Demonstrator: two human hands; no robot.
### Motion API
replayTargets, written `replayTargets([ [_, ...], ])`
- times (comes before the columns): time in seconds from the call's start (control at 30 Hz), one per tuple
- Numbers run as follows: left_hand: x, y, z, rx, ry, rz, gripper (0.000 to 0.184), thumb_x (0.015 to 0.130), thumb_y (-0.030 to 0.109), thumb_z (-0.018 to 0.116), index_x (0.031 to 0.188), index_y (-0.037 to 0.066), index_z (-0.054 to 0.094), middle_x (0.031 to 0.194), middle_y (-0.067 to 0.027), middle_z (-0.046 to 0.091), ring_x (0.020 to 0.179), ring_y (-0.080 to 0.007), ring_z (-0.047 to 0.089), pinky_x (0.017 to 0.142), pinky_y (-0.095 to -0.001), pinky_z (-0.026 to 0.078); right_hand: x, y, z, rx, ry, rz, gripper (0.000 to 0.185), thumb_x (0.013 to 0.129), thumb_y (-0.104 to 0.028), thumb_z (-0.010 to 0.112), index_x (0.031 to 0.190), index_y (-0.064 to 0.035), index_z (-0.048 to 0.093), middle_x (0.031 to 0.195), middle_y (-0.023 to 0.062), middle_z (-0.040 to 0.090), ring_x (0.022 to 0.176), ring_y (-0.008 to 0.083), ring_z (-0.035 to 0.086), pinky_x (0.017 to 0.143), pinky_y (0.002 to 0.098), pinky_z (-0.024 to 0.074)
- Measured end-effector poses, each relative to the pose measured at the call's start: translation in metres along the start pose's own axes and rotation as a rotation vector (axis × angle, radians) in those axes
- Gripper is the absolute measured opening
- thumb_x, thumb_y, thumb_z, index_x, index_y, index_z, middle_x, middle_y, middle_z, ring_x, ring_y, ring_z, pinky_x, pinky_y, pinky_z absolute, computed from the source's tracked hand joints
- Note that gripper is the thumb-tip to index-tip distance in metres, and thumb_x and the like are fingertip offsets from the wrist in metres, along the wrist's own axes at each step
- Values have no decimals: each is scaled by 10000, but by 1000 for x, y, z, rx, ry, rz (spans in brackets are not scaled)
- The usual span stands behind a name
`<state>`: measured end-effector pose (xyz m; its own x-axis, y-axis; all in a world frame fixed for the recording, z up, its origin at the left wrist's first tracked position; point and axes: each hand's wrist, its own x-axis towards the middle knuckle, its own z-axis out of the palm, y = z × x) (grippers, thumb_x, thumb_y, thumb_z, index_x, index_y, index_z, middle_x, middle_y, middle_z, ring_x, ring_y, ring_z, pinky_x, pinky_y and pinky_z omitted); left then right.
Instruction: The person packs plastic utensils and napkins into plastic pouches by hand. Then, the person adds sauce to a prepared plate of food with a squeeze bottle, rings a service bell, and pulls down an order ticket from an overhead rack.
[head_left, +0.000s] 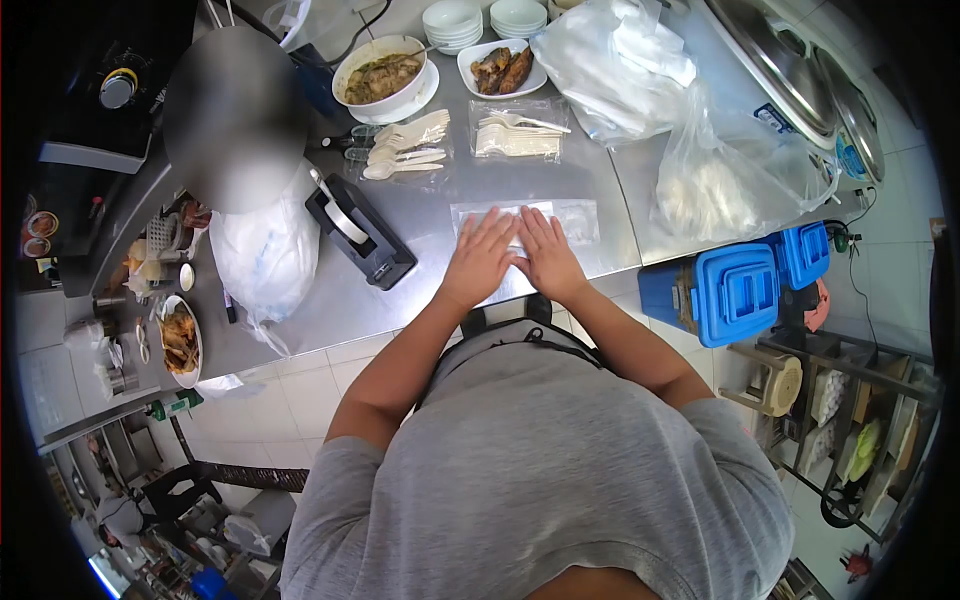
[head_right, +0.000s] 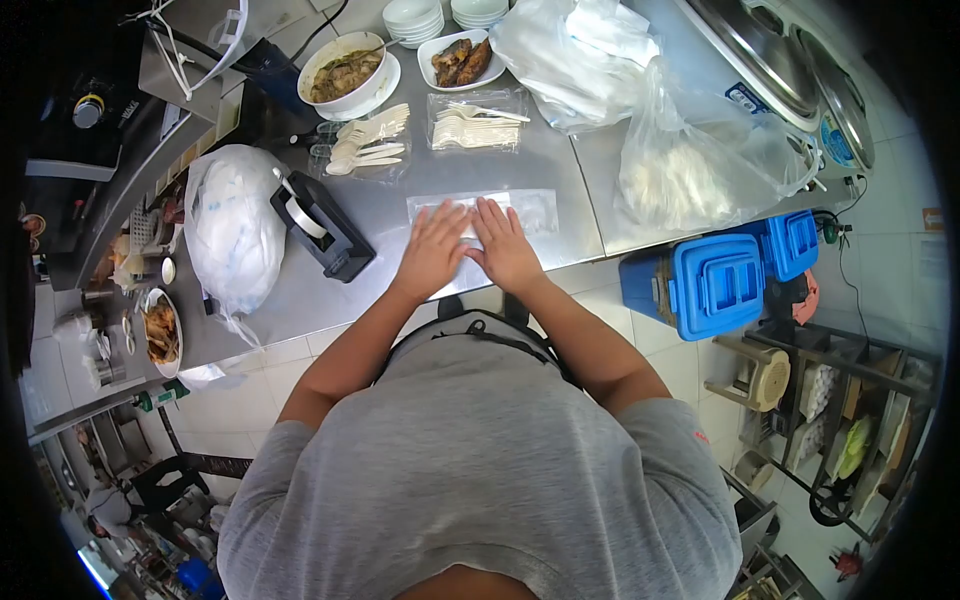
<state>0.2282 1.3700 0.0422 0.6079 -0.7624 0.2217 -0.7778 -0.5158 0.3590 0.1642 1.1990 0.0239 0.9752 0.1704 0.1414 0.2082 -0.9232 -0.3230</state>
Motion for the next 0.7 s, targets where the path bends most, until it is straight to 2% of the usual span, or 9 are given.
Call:
replayTargets([
  [0.07,-7,-3,13,3,-8,-58,467,889,244,531,1320,83,454,1401,-98,408,1352,-270,298,1123,-465,175,1,5,-1,47,-29,28,752,856,-477,544,1396,-6,316,1469,191,274,1377,339,225,1107,495,183],
  [0.17,-7,-8,20,2,-12,-149,469,902,245,521,1327,67,436,1426,-113,373,1353,-272,296,1120,-448,200,-17,16,-11,9,-6,223,844,825,-537,561,1414,-4,276,1481,198,246,1383,345,207,1113,497,156],
  [0.2,-8,-12,19,-13,1,-182,469,905,246,518,1329,63,432,1430,-118,365,1353,-273,294,1121,-442,201,-26,21,-12,-20,9,269,934,787,-584,582,1426,5,241,1494,203,210,1392,346,180,1115,499,146],
  [0.33,-8,-16,18,-46,-9,-231,507,917,299,505,1350,54,402,1453,-131,328,1370,-268,264,1133,-428,183,-41,32,-20,-78,-44,333,991,760,-590,616,1428,23,215,1494,222,191,1393,357,162,1102,526,153],
  [0.43,-8,-16,17,-67,-12,-237,541,916,340,501,1365,58,388,1462,-131,314,1381,-261,244,1140,-433,162,-5,5,-63,-166,-410,677,956,765,-535,653,1409,36,236,1482,243,195,1389,359,166,1085,549,181],
  [0.47,-10,-17,18,-70,-14,-247,554,916,354,500,1370,60,383,1465,-131,309,1384,-259,237,1142,-435,155,7,0,-61,-167,-275,768,865,752,-485,690,1351,37,348,1430,275,285,1345,381,267,1077,507,231],
  [0.57,-13,-18,17,-58,1,-222,584,919,402,444,1386,61,359,1470,-153,291,1395,-276,208,1143,-445,138,57,-35,-61,251,-3,241,716,826,-453,630,1335,2,412,1429,254,323,1323,368,333,1073,417,290],
  [0.6,-14,-20,21,-28,17,-212,588,915,404,434,1387,62,356,1469,-159,290,1395,-281,210,1142,-448,141,72,-71,-65,582,5,247,589,837,-404,635,1243,6,515,1391,245,392,1274,367,409,1034,354,348],
  [0.7,-18,-28,38,-9,90,-159,591,908,401,426,1388,63,354,1471,-169,282,1394,-295,211,1135,-462,149,113,-156,-52,619,-382,504,527,856,-467,589,1208,-76,579,1394,203,408,1333,340,301,1094,405,196],
])
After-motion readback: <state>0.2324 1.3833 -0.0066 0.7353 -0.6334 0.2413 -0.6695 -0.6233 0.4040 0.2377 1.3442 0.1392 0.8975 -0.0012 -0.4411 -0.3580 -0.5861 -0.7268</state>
